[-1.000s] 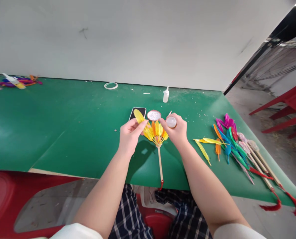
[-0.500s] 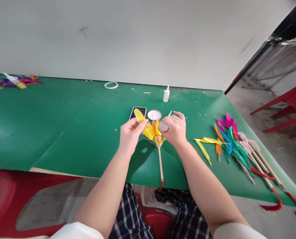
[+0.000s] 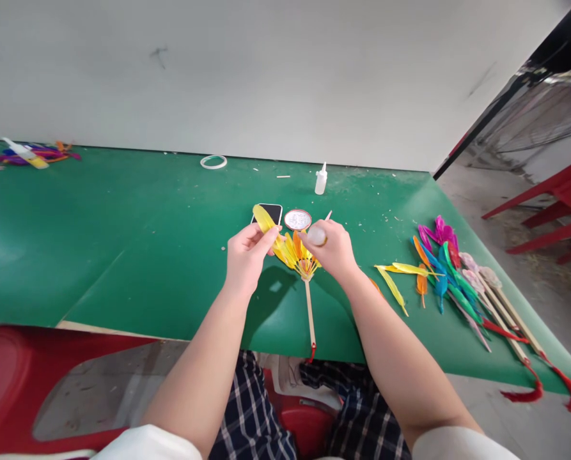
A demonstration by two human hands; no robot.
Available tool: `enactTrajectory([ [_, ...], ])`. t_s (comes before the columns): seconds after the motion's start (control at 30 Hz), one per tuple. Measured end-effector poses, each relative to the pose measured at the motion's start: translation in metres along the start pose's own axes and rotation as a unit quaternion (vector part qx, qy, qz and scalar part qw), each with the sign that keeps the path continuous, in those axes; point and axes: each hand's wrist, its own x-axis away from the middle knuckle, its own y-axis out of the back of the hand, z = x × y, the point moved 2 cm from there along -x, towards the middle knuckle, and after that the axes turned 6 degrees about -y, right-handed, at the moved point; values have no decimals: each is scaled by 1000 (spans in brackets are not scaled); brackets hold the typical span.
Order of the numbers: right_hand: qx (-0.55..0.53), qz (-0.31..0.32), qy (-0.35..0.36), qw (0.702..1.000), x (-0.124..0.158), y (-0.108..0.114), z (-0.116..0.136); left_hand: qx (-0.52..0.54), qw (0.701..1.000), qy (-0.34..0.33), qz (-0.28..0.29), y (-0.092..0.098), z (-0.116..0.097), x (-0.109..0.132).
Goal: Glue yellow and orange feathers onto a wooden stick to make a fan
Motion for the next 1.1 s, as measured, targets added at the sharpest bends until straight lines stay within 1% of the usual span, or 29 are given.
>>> enactTrajectory([
  [0.03,-84,8,-48,995,0,1,0,0,1000,1,0,0,0,0],
  [0.07,-172,17,-90,981,0,1,1,-1,1000,3,-1,0,1,0],
  [0.1,-259,24,-123,958,0,2,1,-1,1000,4,-1,1,1,0],
  [0.13,-340,29,-148,928,0,1,1,-2,1000,4,-1,1,1,0],
  [0.2,-474,36,-179,861,-2,1,0,-1,1000,4,-1,1,2,0],
  [0.27,-564,49,-201,800,-3,-1,-1,-3,1000,5,0,1,2,0],
  [0.3,-591,60,-211,776,-4,-1,-1,-4,1000,6,1,0,2,0],
  [0.33,-608,69,-218,760,-5,-1,-1,-5,1000,7,2,0,2,0],
  [0.4,-624,83,-224,744,-5,-1,1,-5,1000,9,5,-1,2,0],
  [0.5,-620,114,-213,746,-4,-1,5,-3,1000,9,6,-1,2,0],
  [0.67,-589,162,-195,767,-1,-5,9,-10,1000,10,4,-1,3,0],
  [0.77,-568,174,-191,782,0,-6,8,-7,1000,11,6,0,3,0],
  [0.97,-491,195,-174,831,2,-10,6,-2,1000,7,7,0,3,0],
  [1.1,-428,215,-185,858,5,-12,5,-7,1000,8,7,-1,2,0],
])
